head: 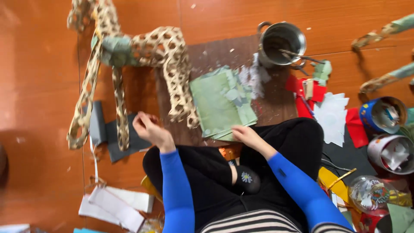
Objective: Applying paper and glue to a woven giraffe frame to create a paper-mache sculpture
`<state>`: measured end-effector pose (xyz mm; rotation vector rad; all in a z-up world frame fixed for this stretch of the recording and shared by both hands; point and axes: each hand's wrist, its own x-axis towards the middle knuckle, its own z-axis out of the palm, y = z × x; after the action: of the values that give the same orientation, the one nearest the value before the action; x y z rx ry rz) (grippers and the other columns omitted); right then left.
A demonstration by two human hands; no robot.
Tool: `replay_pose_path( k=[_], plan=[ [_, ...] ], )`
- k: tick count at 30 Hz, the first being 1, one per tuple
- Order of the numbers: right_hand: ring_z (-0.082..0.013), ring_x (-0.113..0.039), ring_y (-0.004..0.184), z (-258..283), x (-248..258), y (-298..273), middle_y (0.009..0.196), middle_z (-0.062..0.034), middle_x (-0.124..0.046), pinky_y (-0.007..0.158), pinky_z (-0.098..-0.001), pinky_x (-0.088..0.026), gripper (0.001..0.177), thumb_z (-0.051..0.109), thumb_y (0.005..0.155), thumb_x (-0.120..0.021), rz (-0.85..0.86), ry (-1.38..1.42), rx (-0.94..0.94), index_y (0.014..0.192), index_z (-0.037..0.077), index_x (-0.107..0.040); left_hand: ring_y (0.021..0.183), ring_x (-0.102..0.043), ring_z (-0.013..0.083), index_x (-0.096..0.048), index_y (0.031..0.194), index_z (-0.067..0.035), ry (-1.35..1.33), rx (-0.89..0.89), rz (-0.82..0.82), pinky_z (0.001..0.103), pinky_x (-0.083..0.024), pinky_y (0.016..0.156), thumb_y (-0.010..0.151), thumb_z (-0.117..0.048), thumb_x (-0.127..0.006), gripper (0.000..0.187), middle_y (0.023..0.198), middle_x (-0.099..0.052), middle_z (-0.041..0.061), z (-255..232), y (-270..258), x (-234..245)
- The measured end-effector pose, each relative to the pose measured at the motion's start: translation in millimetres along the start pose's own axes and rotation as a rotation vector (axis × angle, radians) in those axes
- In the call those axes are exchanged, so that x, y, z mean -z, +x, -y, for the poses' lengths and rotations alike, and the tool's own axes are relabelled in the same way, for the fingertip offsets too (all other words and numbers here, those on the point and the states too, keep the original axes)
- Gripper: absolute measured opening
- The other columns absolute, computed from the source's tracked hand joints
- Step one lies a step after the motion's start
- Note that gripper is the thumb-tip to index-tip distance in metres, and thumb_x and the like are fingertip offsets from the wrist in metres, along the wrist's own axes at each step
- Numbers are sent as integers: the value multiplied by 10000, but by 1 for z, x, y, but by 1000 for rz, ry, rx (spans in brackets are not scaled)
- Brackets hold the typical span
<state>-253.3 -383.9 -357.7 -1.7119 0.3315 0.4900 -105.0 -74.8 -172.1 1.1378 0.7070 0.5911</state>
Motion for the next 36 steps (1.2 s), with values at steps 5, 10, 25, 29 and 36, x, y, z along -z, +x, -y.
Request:
replay_pose_path(
  k=[5,10,25,29,36],
  plan=[
    [-300,-770,1185,-1,25,-36,1253,-37,-835,1010,-454,-618,359,343,1023,-697,-213,-344,56,1361,255,-781,675,-661,135,-582,1268,-120,382,-446,353,289,-546,833,1111,-62,-675,191,1025,-635,57,53,-90,29],
    [-377,-642,1353,21,0,-14,1539,-142,-606,1055,-512,-583,596,247,964,-742,-290,-748,426,1545,212,-613,742,-742,252,-619,1401,-103,557,-621,628,361,-607,743,1037,-88,-700,373,826,-751,117,95,-139,33],
    [-422,-277,1640,17,-11,-26,1733,-184,-371,1241,-719,-302,731,479,977,-751,-198,-1134,268,1640,411,-450,1017,-828,421,-425,1622,-366,1747,-344,1086,540,-642,861,1072,-600,-496,602,955,-827,225,162,-83,35],
    [-411,-282,1638,19,-11,-28,1731,-175,-379,1237,-705,-314,719,497,981,-738,-204,-1157,259,1636,398,-457,981,-834,412,-298,1688,-176,1727,-356,860,555,-644,868,1061,-547,-538,767,937,-826,207,172,-59,40],
    [-400,-332,1610,19,-12,-24,1716,-193,-398,1214,-700,-328,748,483,976,-738,-253,-1167,276,1635,233,-485,1101,-806,400,-471,1417,-136,1775,-299,909,607,-635,928,903,-786,-690,857,1203,-779,188,196,-65,46]
  ],
)
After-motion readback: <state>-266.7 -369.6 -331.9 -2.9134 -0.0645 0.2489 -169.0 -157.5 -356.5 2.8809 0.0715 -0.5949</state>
